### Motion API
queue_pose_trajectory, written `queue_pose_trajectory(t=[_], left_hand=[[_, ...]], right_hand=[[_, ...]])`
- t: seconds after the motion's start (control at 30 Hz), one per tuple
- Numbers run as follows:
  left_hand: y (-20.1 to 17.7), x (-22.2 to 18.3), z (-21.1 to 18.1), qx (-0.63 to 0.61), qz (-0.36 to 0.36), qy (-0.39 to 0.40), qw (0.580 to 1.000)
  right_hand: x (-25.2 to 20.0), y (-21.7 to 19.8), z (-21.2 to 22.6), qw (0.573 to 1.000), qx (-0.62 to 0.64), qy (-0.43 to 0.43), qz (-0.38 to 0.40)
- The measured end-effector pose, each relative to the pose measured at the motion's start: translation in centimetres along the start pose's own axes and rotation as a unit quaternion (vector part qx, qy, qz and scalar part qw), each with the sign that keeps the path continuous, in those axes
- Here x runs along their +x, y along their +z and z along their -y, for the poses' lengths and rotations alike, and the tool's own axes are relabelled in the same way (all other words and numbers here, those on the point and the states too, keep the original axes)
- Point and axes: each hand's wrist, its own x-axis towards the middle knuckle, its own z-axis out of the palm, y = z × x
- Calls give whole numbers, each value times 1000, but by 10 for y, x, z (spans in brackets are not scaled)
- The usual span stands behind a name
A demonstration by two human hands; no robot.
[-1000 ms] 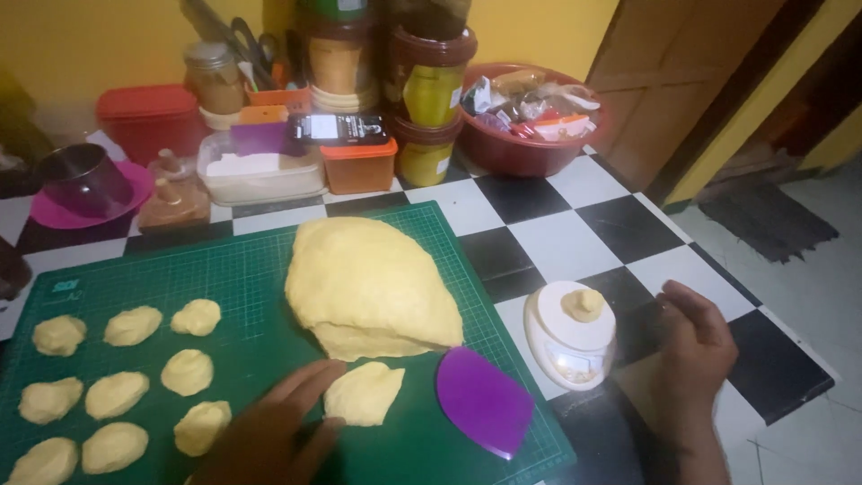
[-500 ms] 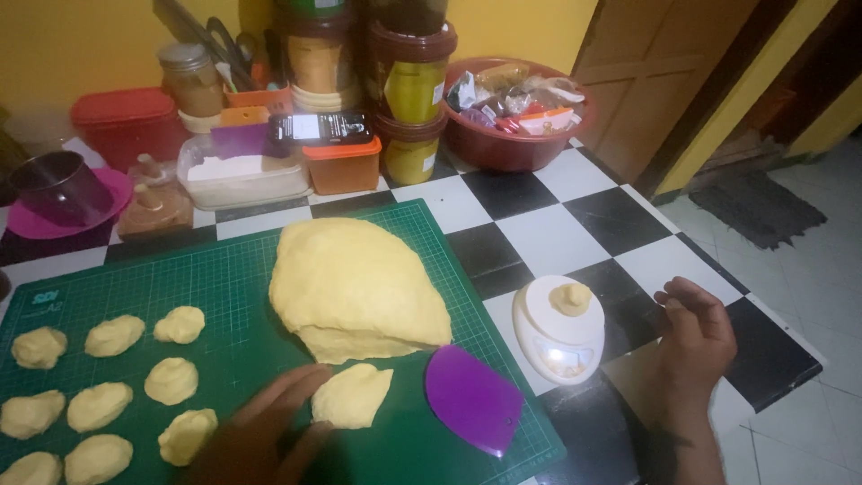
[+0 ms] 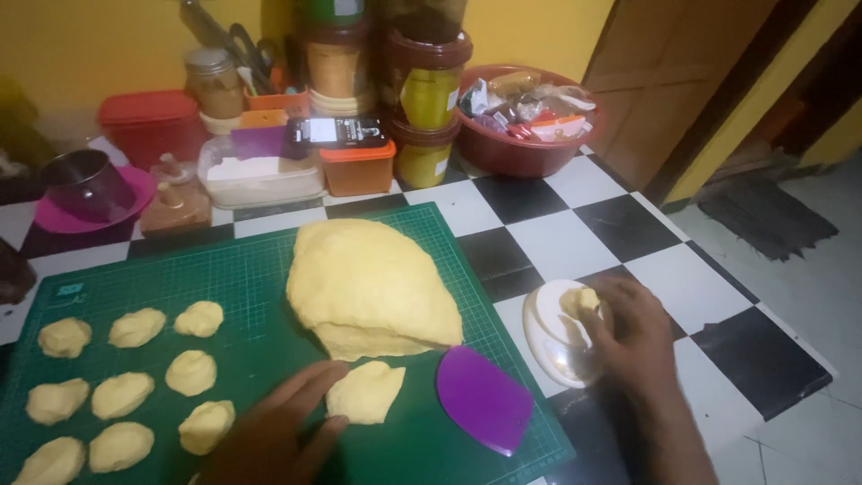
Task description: The person is portioning a large mass of dough into small balls, weighing them for consistency, and arranging them on a mat and baking trays.
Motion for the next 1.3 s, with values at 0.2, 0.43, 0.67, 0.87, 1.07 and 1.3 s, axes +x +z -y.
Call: queue_pose_trajectory(t=[0.2,0.43,0.67,0.87,1.07,1.3], left_hand=[[31,-2,15,-38,-249,249,935],[27,-41,-28,-204,-216,202,933],[65,-12,-14,-544,-15,197,815],[-1,-57,-38,-93,21,107,990],[-2,-57,-26,-5,100,206,973],[24,-39,-7,4,1,222,975]], right_hand=[[-13,-3,33,998,-28,39,-30],[-83,27,76,997,-36,46,57],[-117,63,101,872,123,-431,196],[-97,32,91,977,-83,-91,174],[-95,40,23,910,-270,-23,313],[-109,65,-37,886,-174,-145,406]])
